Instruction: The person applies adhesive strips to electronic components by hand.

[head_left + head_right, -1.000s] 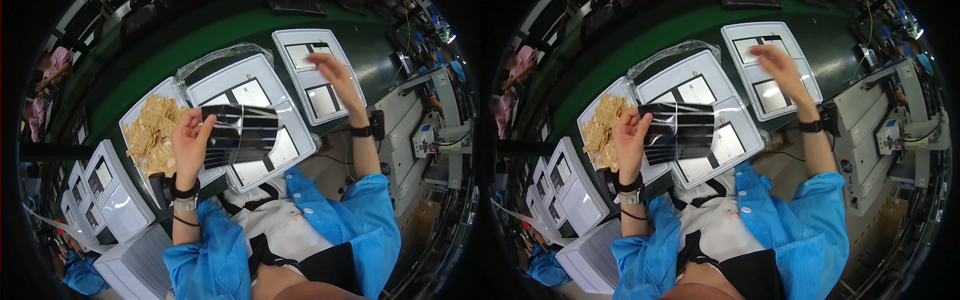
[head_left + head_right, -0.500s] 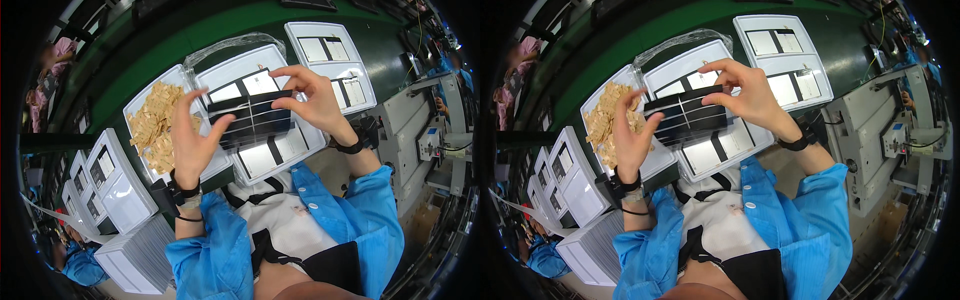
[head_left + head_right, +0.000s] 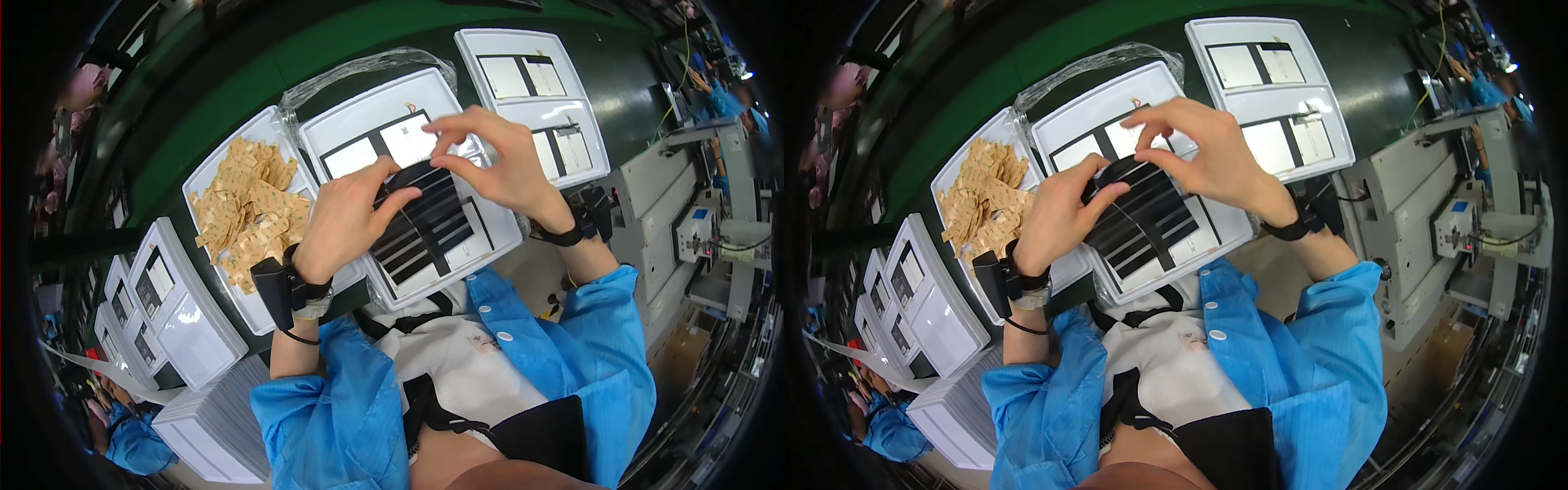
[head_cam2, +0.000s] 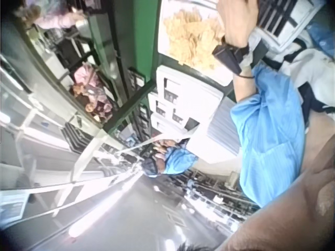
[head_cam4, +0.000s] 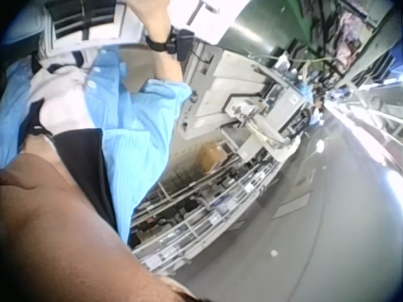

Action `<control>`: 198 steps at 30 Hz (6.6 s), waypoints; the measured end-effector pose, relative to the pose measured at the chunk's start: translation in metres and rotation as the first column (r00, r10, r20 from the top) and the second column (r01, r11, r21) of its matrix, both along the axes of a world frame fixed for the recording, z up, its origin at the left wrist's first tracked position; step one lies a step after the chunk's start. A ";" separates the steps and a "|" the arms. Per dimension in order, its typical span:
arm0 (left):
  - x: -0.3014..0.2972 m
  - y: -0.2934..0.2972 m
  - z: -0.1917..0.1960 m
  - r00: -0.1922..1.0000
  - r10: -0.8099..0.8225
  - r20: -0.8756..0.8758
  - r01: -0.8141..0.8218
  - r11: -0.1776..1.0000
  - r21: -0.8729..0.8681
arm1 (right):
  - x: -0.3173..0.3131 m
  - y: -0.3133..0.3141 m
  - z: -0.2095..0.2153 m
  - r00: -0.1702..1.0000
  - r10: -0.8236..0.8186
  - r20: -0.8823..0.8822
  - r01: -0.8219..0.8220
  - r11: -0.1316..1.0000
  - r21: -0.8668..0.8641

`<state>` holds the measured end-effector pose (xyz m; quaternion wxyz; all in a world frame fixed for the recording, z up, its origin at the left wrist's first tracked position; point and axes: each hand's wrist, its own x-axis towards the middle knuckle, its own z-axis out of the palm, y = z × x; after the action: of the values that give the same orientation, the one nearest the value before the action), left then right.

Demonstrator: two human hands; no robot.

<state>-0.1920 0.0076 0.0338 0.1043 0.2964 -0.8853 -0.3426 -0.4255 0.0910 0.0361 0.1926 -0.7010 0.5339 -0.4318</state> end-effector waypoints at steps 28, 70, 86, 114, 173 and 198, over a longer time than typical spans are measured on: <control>-0.022 -0.024 -0.083 0.989 0.144 -0.016 -0.140 0.928 -0.345 | -0.037 -0.095 -0.078 0.934 -0.270 0.236 0.107 0.838 0.535; 0.033 0.019 -0.046 0.737 0.527 -0.423 -0.286 0.810 0.512 | 0.033 -0.021 0.010 0.992 -0.033 0.119 0.042 0.996 -0.077; 0.018 0.076 -0.042 0.995 0.044 -0.084 -0.040 0.998 0.047 | -0.018 0.052 -0.052 0.978 -0.134 0.163 0.002 0.779 0.626; 0.013 0.092 -0.075 1.000 0.020 0.023 -0.015 0.983 -0.185 | -0.013 0.061 -0.046 0.896 -0.061 -0.440 0.199 0.941 0.273; 0.028 0.043 -0.012 0.852 0.496 -0.171 -0.483 0.868 0.113 | -0.160 0.076 -0.028 0.748 -0.412 0.520 0.371 0.910 0.187; 0.018 0.016 -0.027 0.671 0.543 -0.505 -0.263 0.811 0.523 | -0.062 0.012 -0.001 0.929 0.088 0.359 -0.187 0.950 0.250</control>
<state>-0.1742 0.0237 0.0069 0.4067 0.3706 -0.6145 -0.5653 -0.4873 0.1034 0.0349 0.4102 -0.6165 0.4967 -0.4527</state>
